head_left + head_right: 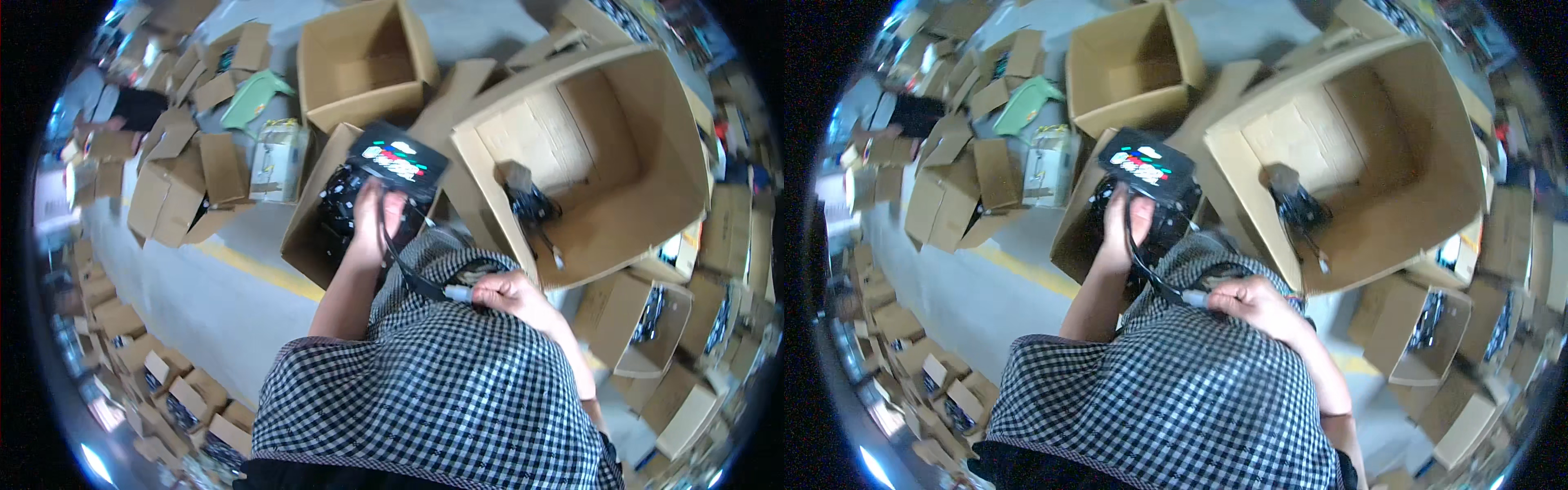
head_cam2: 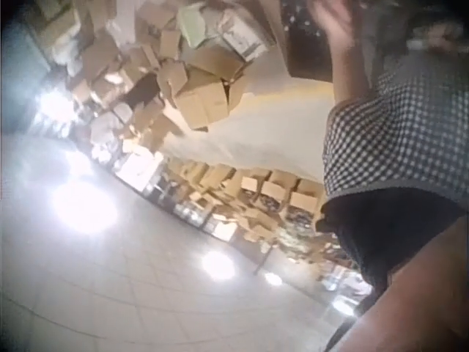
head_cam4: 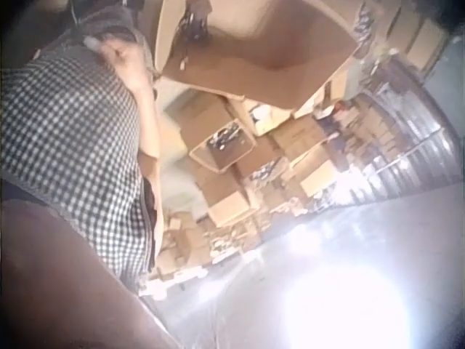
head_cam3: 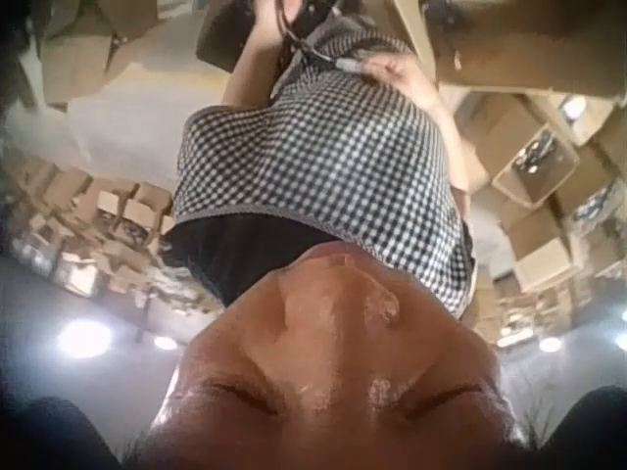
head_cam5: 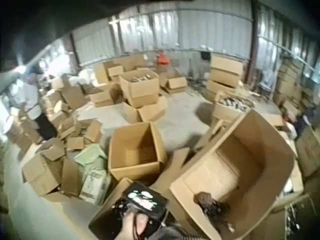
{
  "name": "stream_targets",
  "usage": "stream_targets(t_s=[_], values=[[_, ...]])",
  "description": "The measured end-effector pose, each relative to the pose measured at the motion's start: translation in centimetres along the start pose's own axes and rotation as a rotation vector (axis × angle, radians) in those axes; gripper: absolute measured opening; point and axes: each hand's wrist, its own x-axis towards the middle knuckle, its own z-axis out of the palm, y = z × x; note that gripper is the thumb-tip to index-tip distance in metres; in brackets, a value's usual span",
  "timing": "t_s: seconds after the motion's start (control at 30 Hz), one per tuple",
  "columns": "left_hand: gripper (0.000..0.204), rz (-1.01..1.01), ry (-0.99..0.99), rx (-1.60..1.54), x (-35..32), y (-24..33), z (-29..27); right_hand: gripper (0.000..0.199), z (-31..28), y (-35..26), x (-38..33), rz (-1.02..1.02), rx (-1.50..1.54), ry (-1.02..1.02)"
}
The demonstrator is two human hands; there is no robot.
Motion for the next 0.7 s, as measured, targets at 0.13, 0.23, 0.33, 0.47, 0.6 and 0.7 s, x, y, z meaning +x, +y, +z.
stream_targets(t_s=[0.13,0.23,0.33,0.47,0.6,0.7], values=[[0.021,-0.132,0.310,0.145,4.5,2.8,-15.3,0.021,0.4,1.0,-1.0,-0.112,0.008,0.047],[0.018,-0.214,0.765,0.628,2.7,1.0,-11.5,0.025,-0.3,3.4,-3.1,-0.011,0.039,0.128],[0.025,0.444,0.079,1.110,2.9,-3.6,-12.3,0.026,-1.3,3.6,-5.1,0.061,0.175,0.217],[0.021,0.661,-0.821,1.527,-1.3,-7.6,3.2,0.023,2.2,3.9,-5.1,0.116,0.265,0.431],[0.032,0.513,-1.442,1.840,-1.6,-13.9,7.0,0.022,3.3,2.4,-4.8,0.149,0.280,0.452],[0.035,0.339,-1.699,2.336,-0.4,-21.0,6.2,0.020,3.2,2.0,-5.7,0.153,0.199,0.501]])
